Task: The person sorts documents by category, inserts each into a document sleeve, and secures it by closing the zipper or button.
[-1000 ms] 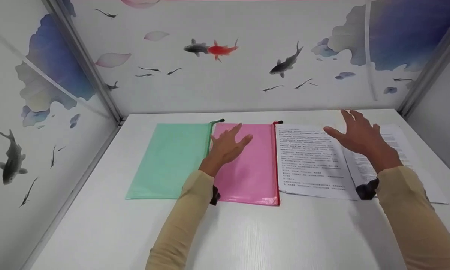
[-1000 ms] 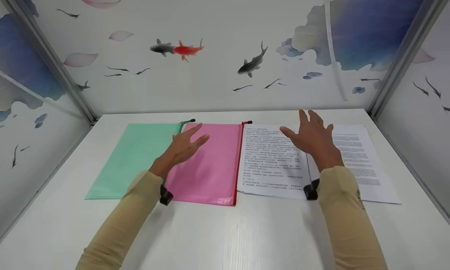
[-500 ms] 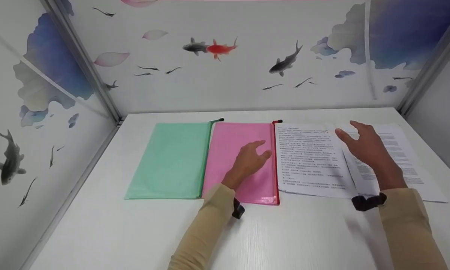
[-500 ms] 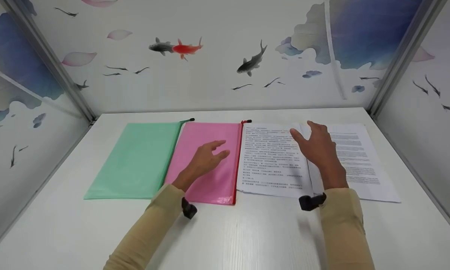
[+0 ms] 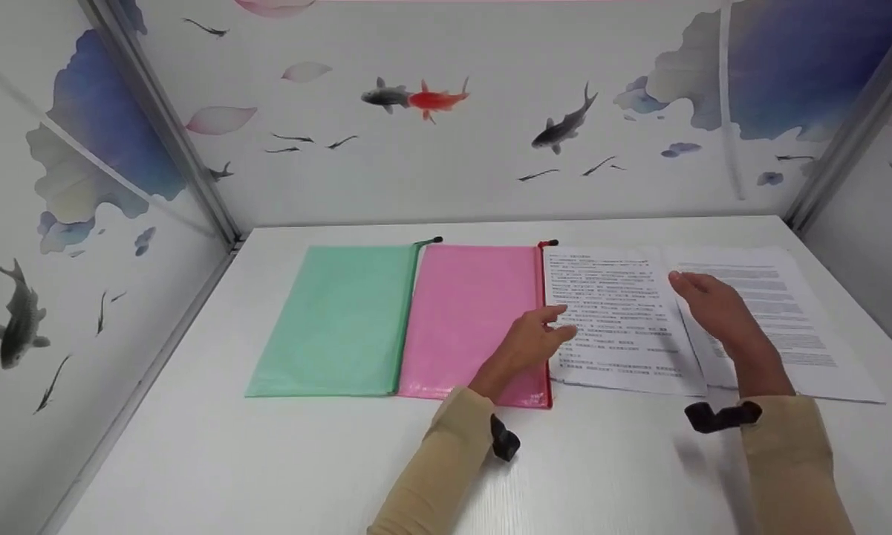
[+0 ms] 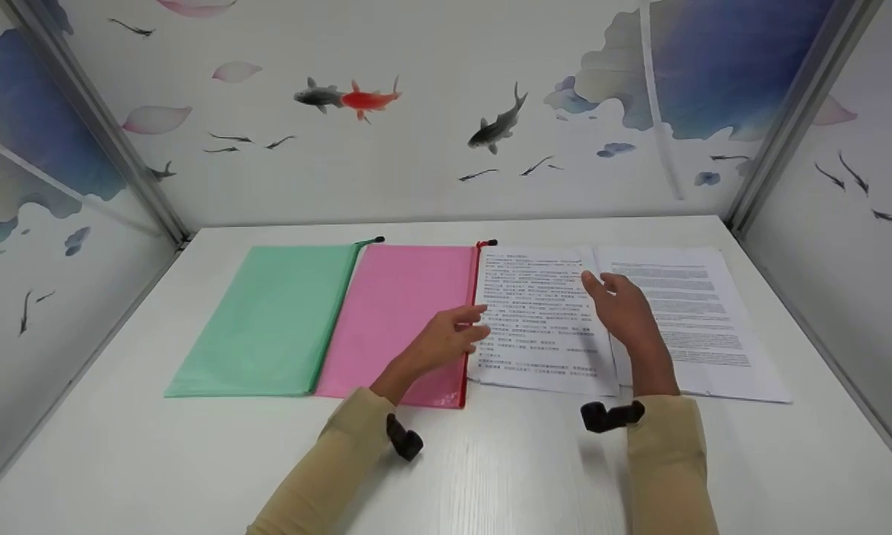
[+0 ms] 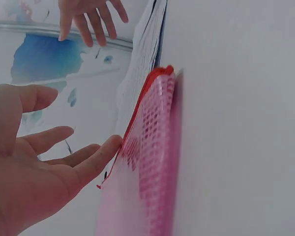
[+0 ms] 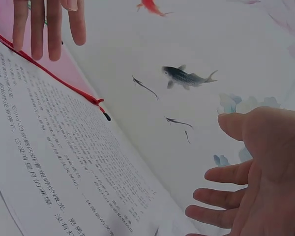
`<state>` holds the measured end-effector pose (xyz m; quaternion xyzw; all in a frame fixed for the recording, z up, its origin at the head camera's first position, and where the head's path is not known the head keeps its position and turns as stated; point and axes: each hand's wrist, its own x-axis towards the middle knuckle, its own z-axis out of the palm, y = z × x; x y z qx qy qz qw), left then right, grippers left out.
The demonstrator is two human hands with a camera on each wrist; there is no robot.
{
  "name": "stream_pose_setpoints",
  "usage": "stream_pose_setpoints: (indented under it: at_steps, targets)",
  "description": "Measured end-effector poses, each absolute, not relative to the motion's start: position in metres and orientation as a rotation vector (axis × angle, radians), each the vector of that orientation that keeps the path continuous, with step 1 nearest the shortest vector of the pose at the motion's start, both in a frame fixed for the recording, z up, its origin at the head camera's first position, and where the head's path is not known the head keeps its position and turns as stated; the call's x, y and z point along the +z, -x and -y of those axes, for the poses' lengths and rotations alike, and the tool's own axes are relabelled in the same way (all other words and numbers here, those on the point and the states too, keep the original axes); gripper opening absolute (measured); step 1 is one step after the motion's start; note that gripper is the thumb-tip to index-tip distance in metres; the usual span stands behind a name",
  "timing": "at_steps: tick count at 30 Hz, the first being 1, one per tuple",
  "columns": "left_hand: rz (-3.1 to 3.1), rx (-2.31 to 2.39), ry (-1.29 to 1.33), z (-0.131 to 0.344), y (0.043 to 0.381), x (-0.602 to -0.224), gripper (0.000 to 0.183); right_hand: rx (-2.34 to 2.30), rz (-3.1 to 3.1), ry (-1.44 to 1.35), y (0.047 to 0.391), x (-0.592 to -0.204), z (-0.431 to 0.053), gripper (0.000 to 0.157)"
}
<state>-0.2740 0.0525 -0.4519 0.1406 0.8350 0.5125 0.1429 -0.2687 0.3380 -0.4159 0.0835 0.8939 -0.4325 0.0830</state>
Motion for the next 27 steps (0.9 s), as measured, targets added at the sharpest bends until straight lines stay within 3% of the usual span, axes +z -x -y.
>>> stream_pose_setpoints:
  at_steps: [8, 20, 27]
  targets:
    - [-2.457, 1.441, -0.427, -0.060, 0.270, -0.452, 0.050, -1.249, -2.585, -0.294, 0.268, -0.435, -0.342, 0.092]
    - [-2.440, 1.530, -0.157, -0.074, 0.264, -0.445, 0.047, -1.369, -2.427, -0.452, 0.271, -0.440, -0.349, 0.082]
    - [-2.427, 1.577, -0.137, -0.074, 0.268, -0.446, 0.048, -1.359, -2.436, -0.575, 0.275, -0.446, -0.351, 0.073]
